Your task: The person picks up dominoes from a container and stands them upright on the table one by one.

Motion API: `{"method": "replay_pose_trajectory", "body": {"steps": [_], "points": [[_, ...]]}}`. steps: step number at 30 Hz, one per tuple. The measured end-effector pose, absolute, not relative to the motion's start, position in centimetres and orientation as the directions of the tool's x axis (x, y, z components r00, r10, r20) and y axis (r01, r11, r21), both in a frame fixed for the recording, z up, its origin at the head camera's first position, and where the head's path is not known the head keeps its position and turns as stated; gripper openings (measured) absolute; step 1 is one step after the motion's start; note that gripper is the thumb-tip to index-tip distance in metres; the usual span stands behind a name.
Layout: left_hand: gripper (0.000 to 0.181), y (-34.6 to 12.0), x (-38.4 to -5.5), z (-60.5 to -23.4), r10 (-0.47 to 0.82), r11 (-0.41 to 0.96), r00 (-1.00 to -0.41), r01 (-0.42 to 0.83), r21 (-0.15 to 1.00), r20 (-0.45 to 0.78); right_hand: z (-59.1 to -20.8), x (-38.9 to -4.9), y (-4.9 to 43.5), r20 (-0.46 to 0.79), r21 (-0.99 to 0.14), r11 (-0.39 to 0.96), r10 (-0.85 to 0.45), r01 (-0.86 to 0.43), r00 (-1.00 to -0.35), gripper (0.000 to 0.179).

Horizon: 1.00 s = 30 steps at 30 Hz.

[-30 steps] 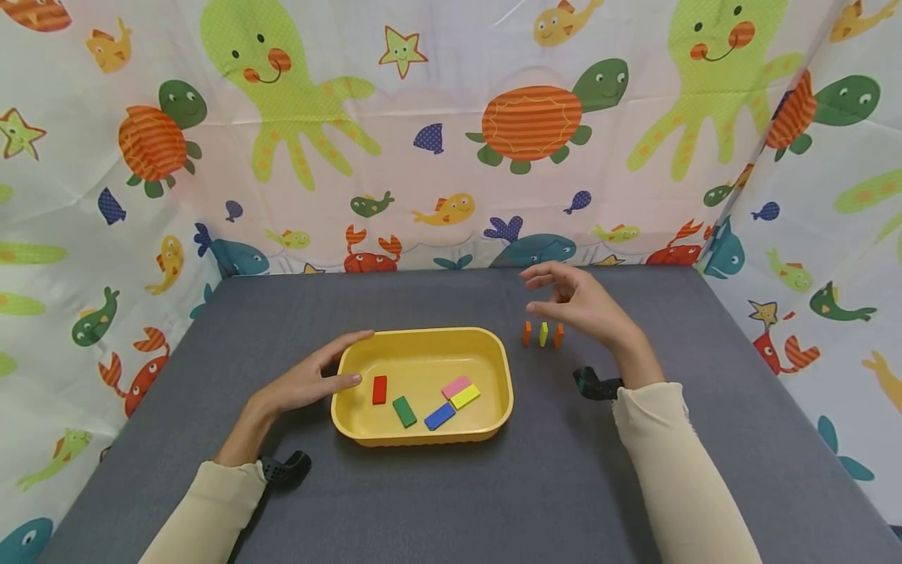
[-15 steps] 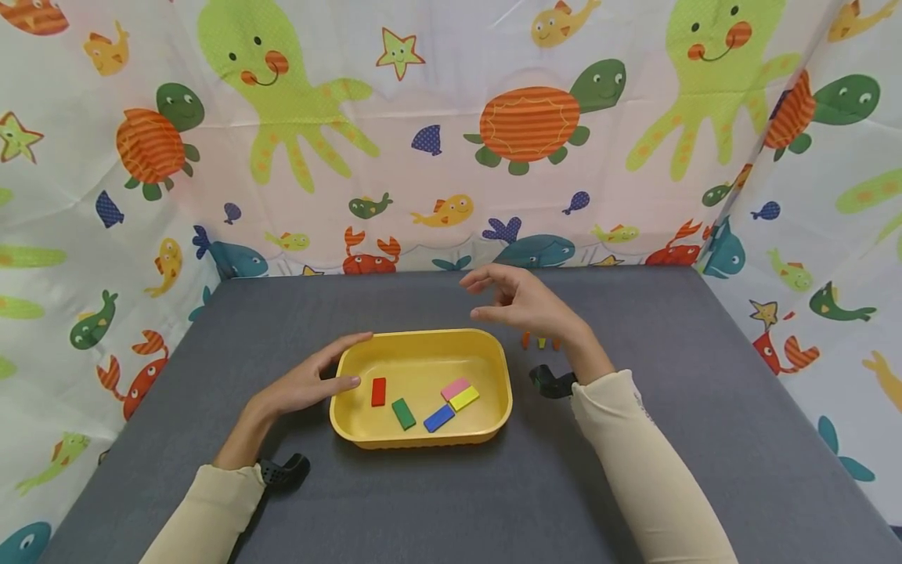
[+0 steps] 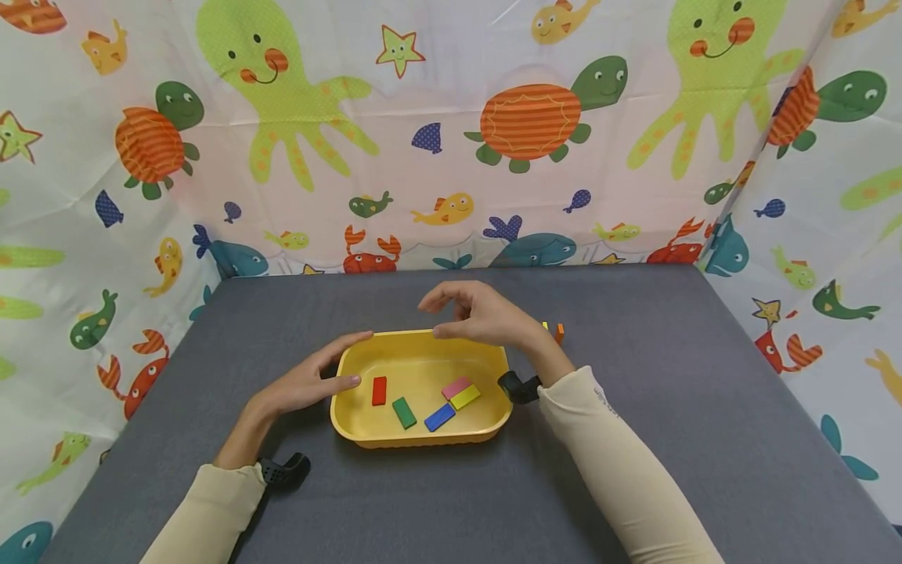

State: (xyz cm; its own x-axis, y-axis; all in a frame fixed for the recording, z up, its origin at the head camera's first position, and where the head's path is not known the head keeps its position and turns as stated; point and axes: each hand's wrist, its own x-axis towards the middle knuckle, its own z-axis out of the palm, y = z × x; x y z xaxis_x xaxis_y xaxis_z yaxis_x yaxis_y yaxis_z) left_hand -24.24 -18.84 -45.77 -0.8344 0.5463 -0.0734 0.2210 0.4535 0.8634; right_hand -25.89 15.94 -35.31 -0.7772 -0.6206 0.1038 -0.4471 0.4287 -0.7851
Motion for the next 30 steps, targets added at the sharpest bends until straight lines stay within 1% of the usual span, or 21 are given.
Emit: {"method": "replay_pose_trajectory", "body": {"steps": [11, 22, 26, 30], "points": [[0.068, -18.8, -24.2, -45.8, 0.539, 0.465, -0.836, 0.196, 0.863, -0.100, -37.1, -26.2, 13.9, 0.044, -0.790, 0.420, -0.688, -0.447, -0.725, 0.039], [0.068, -18.8, -24.0, -45.8, 0.530, 0.471, -0.841, 0.189, 0.862, -0.106, -38.6, -26.4, 12.6, -0.016, -0.783, 0.441, -0.718, -0.438, -0.696, 0.040], [0.068, -18.8, -24.0, -45.7, 0.527, 0.473, -0.843, 0.182, 0.862, -0.111, -39.1, -26.5, 12.1, -0.033, -0.774, 0.442, -0.743, -0.453, -0.668, 0.037], [0.068, -18.7, -24.1, -45.7, 0.530, 0.475, -0.841, 0.191, 0.859, -0.106, -39.6, -26.5, 11.6, -0.072, -0.781, 0.430, -0.783, -0.454, -0.618, 0.035]]}}
